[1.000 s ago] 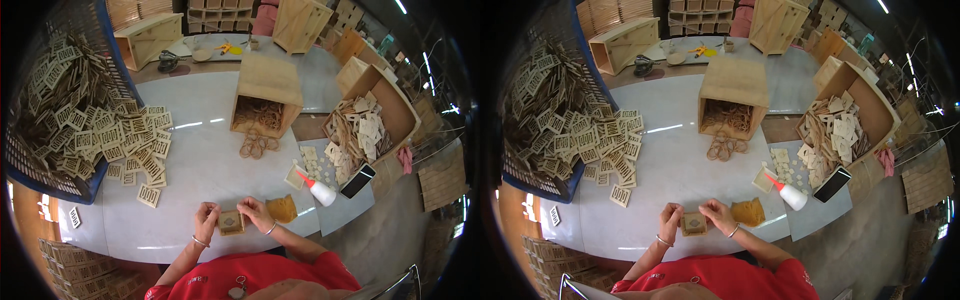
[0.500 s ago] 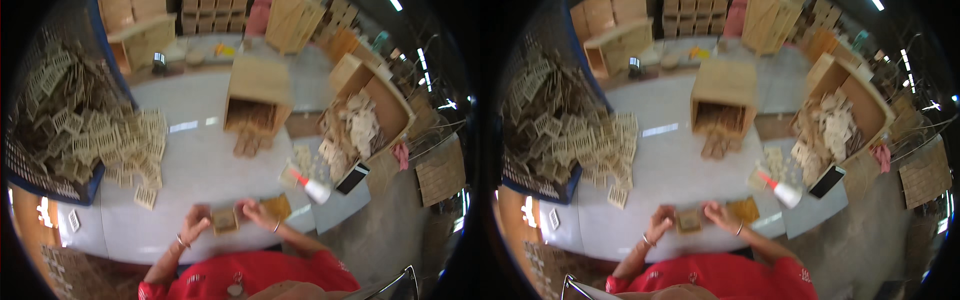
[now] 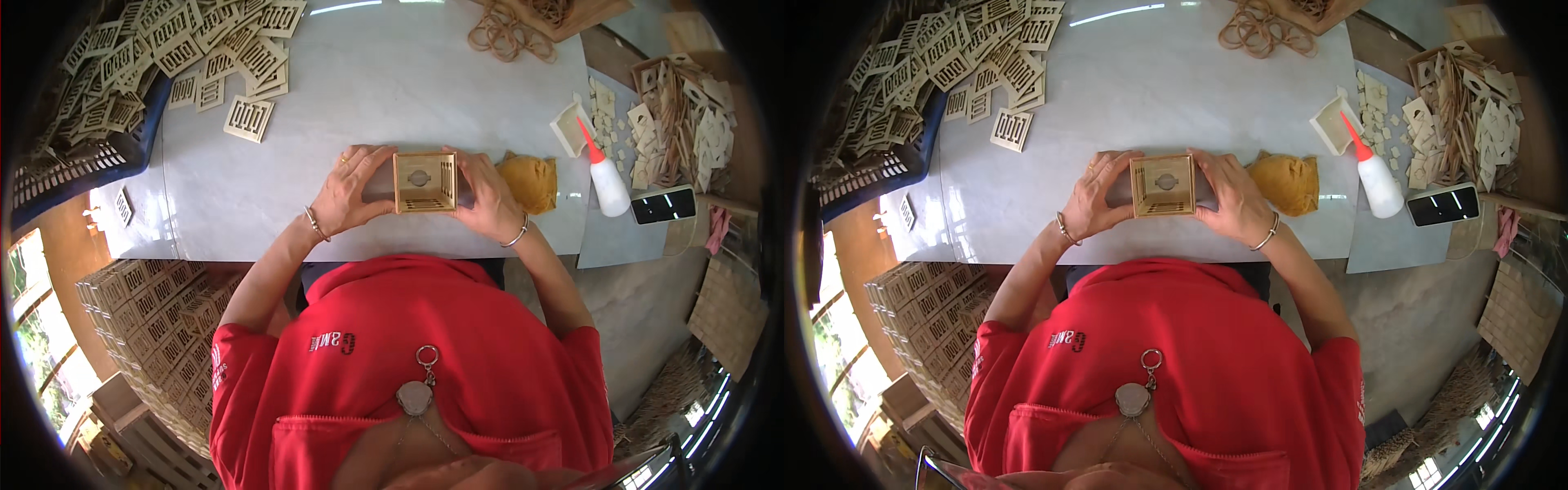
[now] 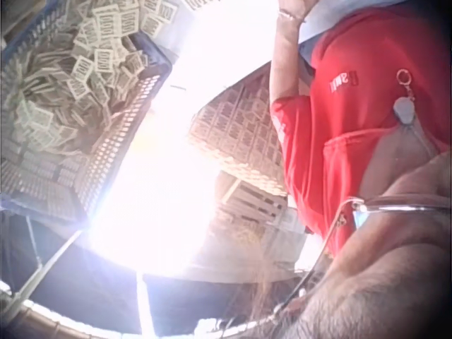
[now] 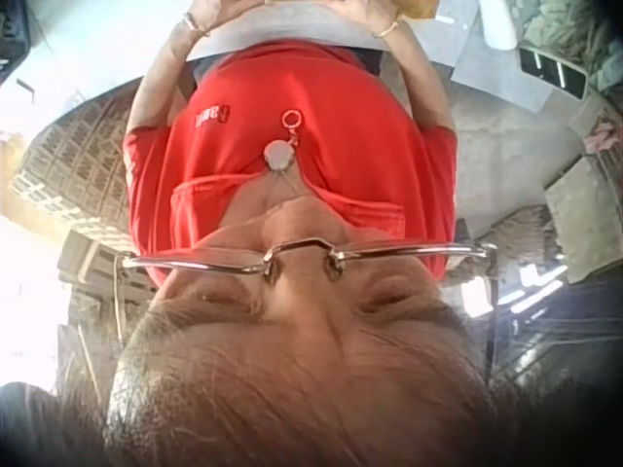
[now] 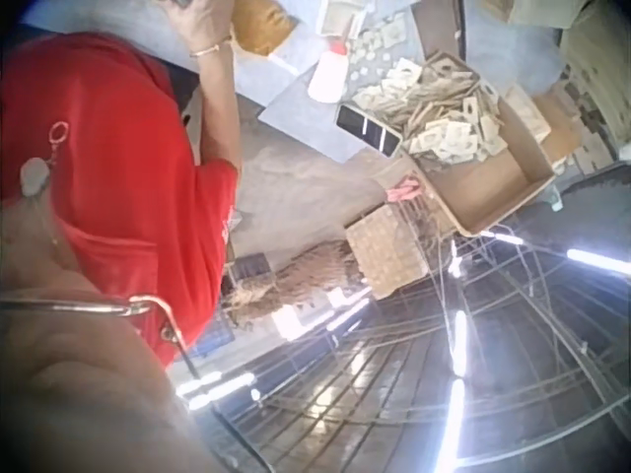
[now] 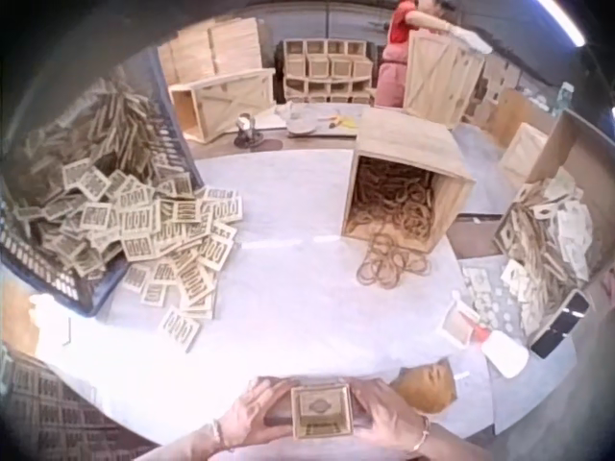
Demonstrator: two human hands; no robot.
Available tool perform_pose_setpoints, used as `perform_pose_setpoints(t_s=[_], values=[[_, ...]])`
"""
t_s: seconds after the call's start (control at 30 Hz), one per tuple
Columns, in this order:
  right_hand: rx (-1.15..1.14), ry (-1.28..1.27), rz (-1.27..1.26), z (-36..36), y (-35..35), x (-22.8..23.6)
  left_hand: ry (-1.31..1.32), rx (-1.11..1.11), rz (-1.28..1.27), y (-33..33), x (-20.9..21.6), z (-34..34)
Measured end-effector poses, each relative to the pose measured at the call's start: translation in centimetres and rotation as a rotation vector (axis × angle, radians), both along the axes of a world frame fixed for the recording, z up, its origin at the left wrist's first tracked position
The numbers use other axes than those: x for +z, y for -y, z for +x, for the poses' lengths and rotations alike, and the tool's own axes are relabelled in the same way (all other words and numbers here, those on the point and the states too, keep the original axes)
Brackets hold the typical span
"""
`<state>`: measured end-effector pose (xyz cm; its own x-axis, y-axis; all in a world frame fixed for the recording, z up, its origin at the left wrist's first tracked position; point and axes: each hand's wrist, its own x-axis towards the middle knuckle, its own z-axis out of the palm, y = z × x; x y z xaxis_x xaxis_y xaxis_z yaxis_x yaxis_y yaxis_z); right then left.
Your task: Applying glue to wooden slats and assembling them into small decorative crates.
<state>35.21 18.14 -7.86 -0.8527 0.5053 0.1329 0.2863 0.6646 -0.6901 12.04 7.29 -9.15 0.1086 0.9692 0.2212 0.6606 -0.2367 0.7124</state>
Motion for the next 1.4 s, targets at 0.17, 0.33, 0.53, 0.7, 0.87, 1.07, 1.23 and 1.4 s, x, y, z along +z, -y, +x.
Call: perform_pose_setpoints(t_s=[0.17, 0.33, 0.53, 0.7, 0.87, 1.07, 1.23, 1.4], values=[[-0.036, 0.007, 0.027, 0.0, 1.2, -0.5, 0.037, -0.028, 0.044, 0.3, -0.2, -0.3], [-0.043, -0.03, 0.018, 0.0, 0.7, -0.4, 0.016, -0.046, 0.052, 0.3, -0.3, -0.3], [-0.036, -0.081, 0.038, 0.1, 0.4, -0.8, 0.009, -0.039, 0.07, 0.2, -0.5, -0.1], [-0.042, -0.056, 0.029, 0.0, 0.4, -0.3, 0.022, -0.031, 0.08, 0.1, -0.7, -0.2], [-0.006, -0.057, 0.078, -0.1, -0.2, -0.5, -0.023, -0.039, 0.1, 0.0, -0.3, -0.3], [-0.013, -0.103, 0.06, -0.1, -0.2, -0.9, -0.02, -0.034, 0.088, 0.1, -0.5, -0.3], [-0.007, -0.143, -0.144, 0.0, -0.4, 0.1, 0.054, -0.027, 0.011, 0.0, 0.6, -0.3], [0.001, 0.062, -0.67, 0.2, -1.5, 2.9, 0.414, -0.008, -0.439, 0.2, 2.6, -0.5]])
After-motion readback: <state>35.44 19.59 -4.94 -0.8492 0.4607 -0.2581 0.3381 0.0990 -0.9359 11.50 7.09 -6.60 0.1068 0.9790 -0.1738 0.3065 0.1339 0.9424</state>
